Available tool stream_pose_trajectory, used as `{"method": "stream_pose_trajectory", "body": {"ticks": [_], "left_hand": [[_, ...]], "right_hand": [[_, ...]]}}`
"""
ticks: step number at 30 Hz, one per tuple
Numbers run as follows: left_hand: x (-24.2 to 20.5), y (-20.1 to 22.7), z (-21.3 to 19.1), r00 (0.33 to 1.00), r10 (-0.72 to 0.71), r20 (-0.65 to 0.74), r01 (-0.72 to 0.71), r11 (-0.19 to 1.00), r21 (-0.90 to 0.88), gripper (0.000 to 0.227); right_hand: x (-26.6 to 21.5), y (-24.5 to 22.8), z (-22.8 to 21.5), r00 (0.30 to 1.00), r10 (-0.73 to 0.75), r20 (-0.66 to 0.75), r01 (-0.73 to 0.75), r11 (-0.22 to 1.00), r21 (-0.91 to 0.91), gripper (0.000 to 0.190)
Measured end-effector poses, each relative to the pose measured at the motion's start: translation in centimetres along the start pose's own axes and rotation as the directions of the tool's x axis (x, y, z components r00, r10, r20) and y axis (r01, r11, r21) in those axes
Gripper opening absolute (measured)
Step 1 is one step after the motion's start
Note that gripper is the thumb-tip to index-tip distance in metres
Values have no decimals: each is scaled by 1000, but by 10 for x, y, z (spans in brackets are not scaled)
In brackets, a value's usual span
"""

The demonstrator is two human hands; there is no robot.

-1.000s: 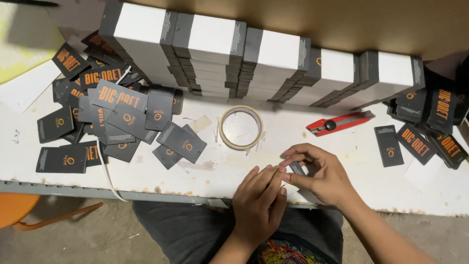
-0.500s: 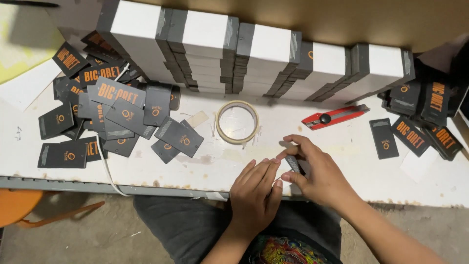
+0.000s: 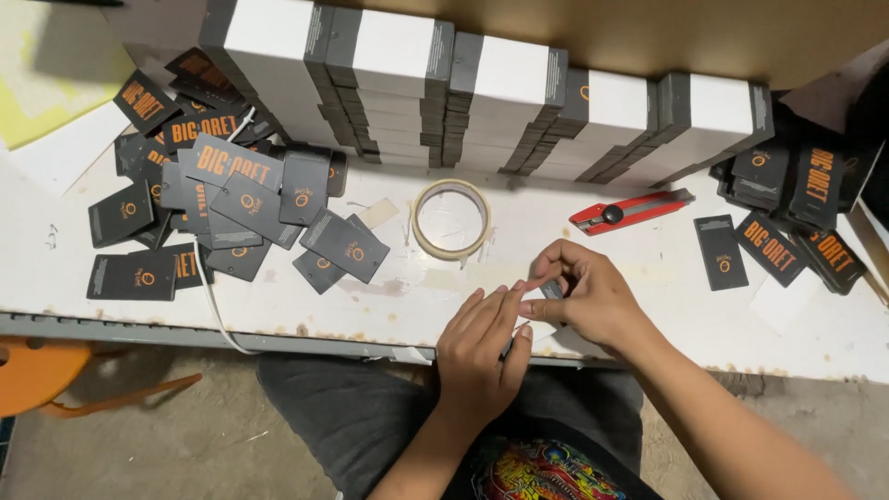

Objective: The person assembles small card packs by inserting black cards into white sleeves and sealing them with tape. They then stack the finished packs and place them into a cardboard box. The person also shuffles a separate stack of black cards on the table.

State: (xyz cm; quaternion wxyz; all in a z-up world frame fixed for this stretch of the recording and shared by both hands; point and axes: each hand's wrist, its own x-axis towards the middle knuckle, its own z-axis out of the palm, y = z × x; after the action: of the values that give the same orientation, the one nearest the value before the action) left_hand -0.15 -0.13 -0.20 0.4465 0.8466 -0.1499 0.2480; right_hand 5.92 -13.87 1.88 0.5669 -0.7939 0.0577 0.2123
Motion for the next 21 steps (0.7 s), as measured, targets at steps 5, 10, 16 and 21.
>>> {"method": "stream_pose_trajectory", "body": {"ticks": [5,10,16,21], "left_hand": [[-2,2,0,1000,-18,5,18,1000,-23,32],[-1,0,1,998,-51,30,51,998,-30,35],[-1,0,-2,994,-88,60,92,994,-58,38],[-3,-4,-7,973,-108,205,127,988,-84,39]], "right_hand": [[-11,0,-3,996,-91,3,90,988,-125,19],[-17,0,-7,961,-227,158,258,942,-215,47],[-24,7,-5,956,-287,56,293,940,-178,59],[-19,32,-31,915,-377,-140,376,926,-38,32]]}}
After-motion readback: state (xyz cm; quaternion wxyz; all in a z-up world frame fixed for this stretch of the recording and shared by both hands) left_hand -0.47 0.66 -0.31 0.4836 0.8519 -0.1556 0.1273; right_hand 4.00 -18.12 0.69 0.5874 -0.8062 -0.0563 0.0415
